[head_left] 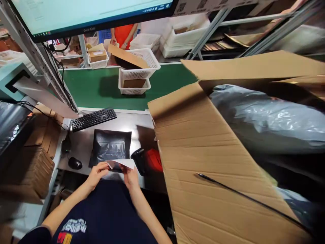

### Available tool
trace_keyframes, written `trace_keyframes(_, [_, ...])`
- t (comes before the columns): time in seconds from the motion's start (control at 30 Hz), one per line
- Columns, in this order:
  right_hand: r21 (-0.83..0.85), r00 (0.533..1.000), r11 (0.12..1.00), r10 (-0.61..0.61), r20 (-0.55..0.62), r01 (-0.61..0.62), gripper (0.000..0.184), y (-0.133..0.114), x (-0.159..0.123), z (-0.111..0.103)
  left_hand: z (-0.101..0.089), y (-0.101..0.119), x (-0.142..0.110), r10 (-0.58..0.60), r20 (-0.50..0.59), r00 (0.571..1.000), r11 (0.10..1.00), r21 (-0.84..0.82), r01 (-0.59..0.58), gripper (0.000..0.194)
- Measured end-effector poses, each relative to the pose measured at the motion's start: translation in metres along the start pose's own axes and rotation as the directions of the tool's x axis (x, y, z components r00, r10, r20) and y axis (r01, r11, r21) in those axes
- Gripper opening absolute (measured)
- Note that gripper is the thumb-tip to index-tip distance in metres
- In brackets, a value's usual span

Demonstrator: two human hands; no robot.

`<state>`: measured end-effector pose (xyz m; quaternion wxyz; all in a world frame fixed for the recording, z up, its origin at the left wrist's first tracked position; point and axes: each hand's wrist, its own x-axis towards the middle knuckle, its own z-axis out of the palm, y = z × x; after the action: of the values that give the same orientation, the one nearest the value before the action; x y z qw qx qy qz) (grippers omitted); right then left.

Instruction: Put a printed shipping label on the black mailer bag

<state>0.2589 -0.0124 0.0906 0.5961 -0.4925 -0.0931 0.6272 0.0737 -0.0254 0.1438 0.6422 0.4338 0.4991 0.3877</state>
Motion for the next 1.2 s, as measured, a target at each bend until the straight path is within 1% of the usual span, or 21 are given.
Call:
trace_keyframes(0.07, [-0.018,1.000,1.000,0.013,-0.017,-0.014,0.037,0.000,0.005,-0.004,0.000,-0.014,-0.007,-0.101,0.062,0.993,0.990,-0.094,0.107,0.053])
trace_keyframes(0.13, [-0.032,1.000,0.999,0.028,0.002,-0.028,0.040,0.000,0.010,-0.005,0.001,-0.023,-0.010,-0.170,0.072,0.983,0.968,-0.175,0.180,0.061])
trace_keyframes(0.2, [-0.039,1.000,0.999,0.015,-0.008,-0.015,0.044,-0.002,0.015,-0.002,0.004,-0.028,-0.009,-0.200,0.074,0.977,0.948,-0.237,0.212,0.063])
trace_keyframes(0.27, [-0.044,0.998,0.998,-0.035,-0.051,0.033,0.049,-0.006,0.023,0.004,0.007,-0.032,-0.005,-0.213,0.090,0.973,0.927,-0.296,0.230,0.063])
trace_keyframes(0.33, [-0.061,0.990,0.993,-0.104,-0.096,0.098,0.054,-0.013,0.034,0.011,0.009,-0.034,-0.001,-0.227,0.138,0.964,0.898,-0.353,0.262,0.065])
trace_keyframes(0.4, [-0.082,0.984,0.988,-0.141,-0.111,0.133,0.059,-0.021,0.046,0.016,0.012,-0.036,0.003,-0.232,0.203,0.951,0.856,-0.422,0.299,0.069])
trace_keyframes(0.47, [-0.122,0.989,0.989,-0.102,-0.104,0.089,0.061,-0.029,0.053,0.017,0.014,-0.037,0.006,-0.221,0.254,0.941,0.810,-0.490,0.323,0.071])
trace_keyframes(0.5, [-0.153,0.994,0.988,-0.050,-0.094,0.036,0.060,-0.031,0.054,0.016,0.014,-0.037,0.008,-0.210,0.265,0.941,0.792,-0.518,0.323,0.070])
trace_keyframes(0.57, [-0.217,0.992,0.969,0.109,-0.057,-0.119,0.053,-0.031,0.052,0.013,0.015,-0.035,0.011,-0.182,0.260,0.948,0.779,-0.550,0.301,0.065])
trace_keyframes(0.63, [-0.226,0.960,0.936,0.278,0.010,-0.269,0.048,-0.027,0.048,0.011,0.015,-0.032,0.013,-0.160,0.245,0.956,0.786,-0.555,0.273,0.061])
trace_keyframes(0.67, [-0.205,0.945,0.929,0.323,0.044,-0.308,0.045,-0.024,0.047,0.011,0.015,-0.031,0.014,-0.155,0.241,0.958,0.792,-0.549,0.266,0.061])
trace_keyframes(0.7, [-0.178,0.939,0.930,0.337,0.067,-0.321,0.043,-0.021,0.046,0.013,0.015,-0.030,0.014,-0.154,0.241,0.958,0.801,-0.538,0.264,0.061])
trace_keyframes(0.77, [-0.141,0.951,0.947,0.300,0.080,-0.287,0.040,-0.017,0.048,0.017,0.014,-0.030,0.014,-0.158,0.240,0.958,0.824,-0.502,0.262,0.061])
trace_keyframes(0.87, [-0.132,0.978,0.973,0.199,0.059,-0.190,0.045,-0.017,0.053,0.022,0.011,-0.033,0.011,-0.140,0.221,0.965,0.878,-0.423,0.224,0.060])
trace_keyframes(0.97, [-0.074,0.994,0.992,0.107,0.025,-0.105,0.052,-0.020,0.052,0.018,0.008,-0.035,0.011,-0.096,0.207,0.974,0.928,-0.335,0.162,0.059])
trace_keyframes(1.0, [-0.057,0.994,0.993,0.103,0.018,-0.102,0.053,-0.020,0.050,0.015,0.007,-0.036,0.011,-0.087,0.205,0.975,0.940,-0.308,0.149,0.058])
trace_keyframes(1.07, [-0.066,0.986,0.985,0.164,0.040,-0.161,0.049,-0.021,0.045,0.008,0.005,-0.038,0.012,-0.076,0.203,0.976,0.954,-0.270,0.131,0.058])
trace_keyframes(1.17, [-0.134,0.935,0.939,0.332,0.122,-0.316,0.037,-0.021,0.037,0.003,0.002,-0.041,0.013,-0.062,0.213,0.975,0.960,-0.253,0.117,0.060])
trace_keyframes(1.2, [-0.134,0.923,0.930,0.361,0.136,-0.343,0.036,-0.021,0.035,0.003,0.001,-0.042,0.013,-0.059,0.216,0.975,0.961,-0.250,0.114,0.060])
